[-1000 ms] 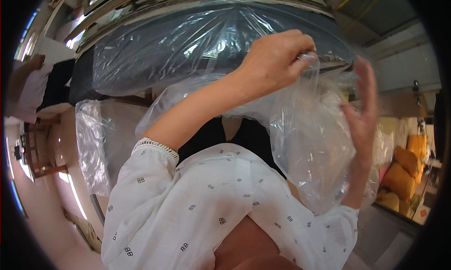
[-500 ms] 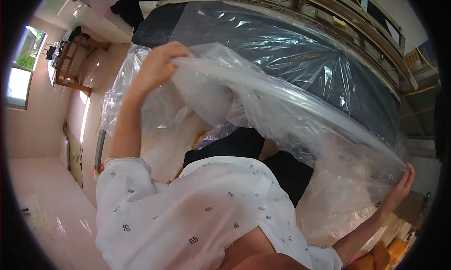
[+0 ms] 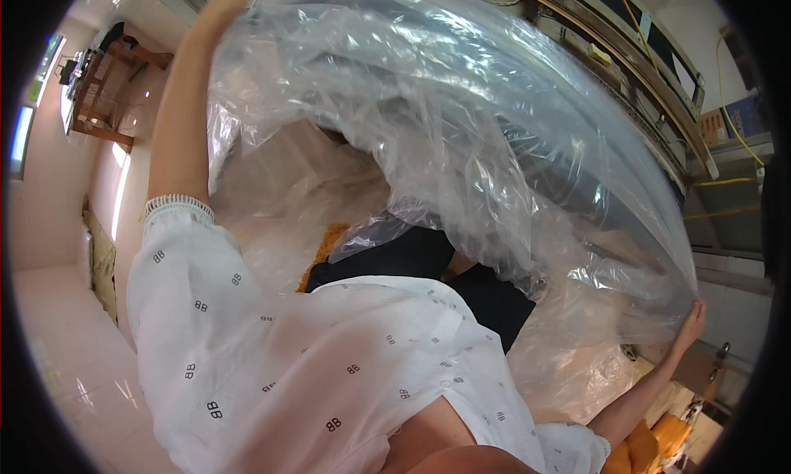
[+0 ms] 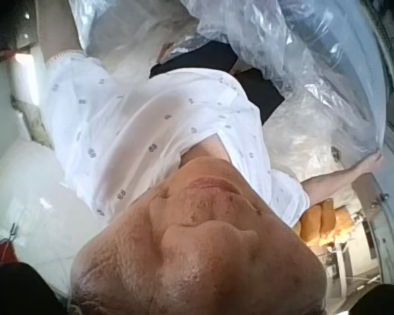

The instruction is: The recorder is wrapping a large, dark, curved foam or rubber part with clear plastic wrap.

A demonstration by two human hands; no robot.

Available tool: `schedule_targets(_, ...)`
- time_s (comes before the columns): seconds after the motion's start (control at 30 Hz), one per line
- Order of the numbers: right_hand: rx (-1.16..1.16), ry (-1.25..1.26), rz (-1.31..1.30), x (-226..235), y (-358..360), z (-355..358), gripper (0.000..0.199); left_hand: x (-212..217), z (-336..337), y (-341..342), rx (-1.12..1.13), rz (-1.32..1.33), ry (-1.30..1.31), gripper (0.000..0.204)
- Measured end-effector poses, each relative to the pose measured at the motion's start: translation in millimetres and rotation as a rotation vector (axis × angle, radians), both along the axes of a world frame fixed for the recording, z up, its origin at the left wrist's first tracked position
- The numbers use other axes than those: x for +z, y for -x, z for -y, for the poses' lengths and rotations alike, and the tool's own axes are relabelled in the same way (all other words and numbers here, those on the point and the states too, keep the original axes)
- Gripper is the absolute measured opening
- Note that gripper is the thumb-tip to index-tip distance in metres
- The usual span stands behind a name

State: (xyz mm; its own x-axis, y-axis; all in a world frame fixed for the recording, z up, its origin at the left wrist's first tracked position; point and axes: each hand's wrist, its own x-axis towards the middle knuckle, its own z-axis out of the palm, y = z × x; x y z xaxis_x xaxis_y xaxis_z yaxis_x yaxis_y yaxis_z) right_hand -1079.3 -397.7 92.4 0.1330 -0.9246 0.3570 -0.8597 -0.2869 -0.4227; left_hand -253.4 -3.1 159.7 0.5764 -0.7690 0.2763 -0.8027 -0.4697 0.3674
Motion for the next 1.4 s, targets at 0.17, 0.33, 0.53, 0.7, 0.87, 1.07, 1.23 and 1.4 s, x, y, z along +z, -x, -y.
schedule_targets(0.17, -0.118, -0.173, -0.324, -17, 65, 35, 0.040, -60, 49, 91, -0.117, 0.424, 0.438, 0.045)
schedule_targets(0.33, -0.201, -0.190, -0.391, -26, 55, 31, 0.048, -120, 29, 161, -0.470, 0.261, 0.157, 0.060)
schedule_targets(0.53, -0.316, -0.064, -0.438, -37, 82, 59, 0.051, -132, -7, 185, -0.580, -0.064, -0.178, 0.050)
schedule_targets(0.7, -0.254, -0.251, 0.032, -63, 119, 118, 0.038, -116, 5, 159, -0.492, -0.598, -0.104, 0.024)
schedule_targets(0.87, -0.216, -0.274, 0.336, -75, 119, 129, 0.031, -100, 59, 97, 0.011, -0.196, 0.319, 0.029)
schedule_targets(1.07, -0.296, -0.303, 0.454, -52, 51, 86, 0.026, -100, 95, 74, 0.022, -0.583, 0.155, 0.026)
schedule_targets(1.23, -0.231, -0.304, 0.416, -45, 47, 88, 0.028, -83, 74, 58, -0.110, -0.881, 0.512, 0.022)
schedule_targets(1.4, 0.063, -0.081, 0.125, -61, -8, 77, 0.023, -110, 39, 32, 0.225, -0.333, 0.085, 0.026)
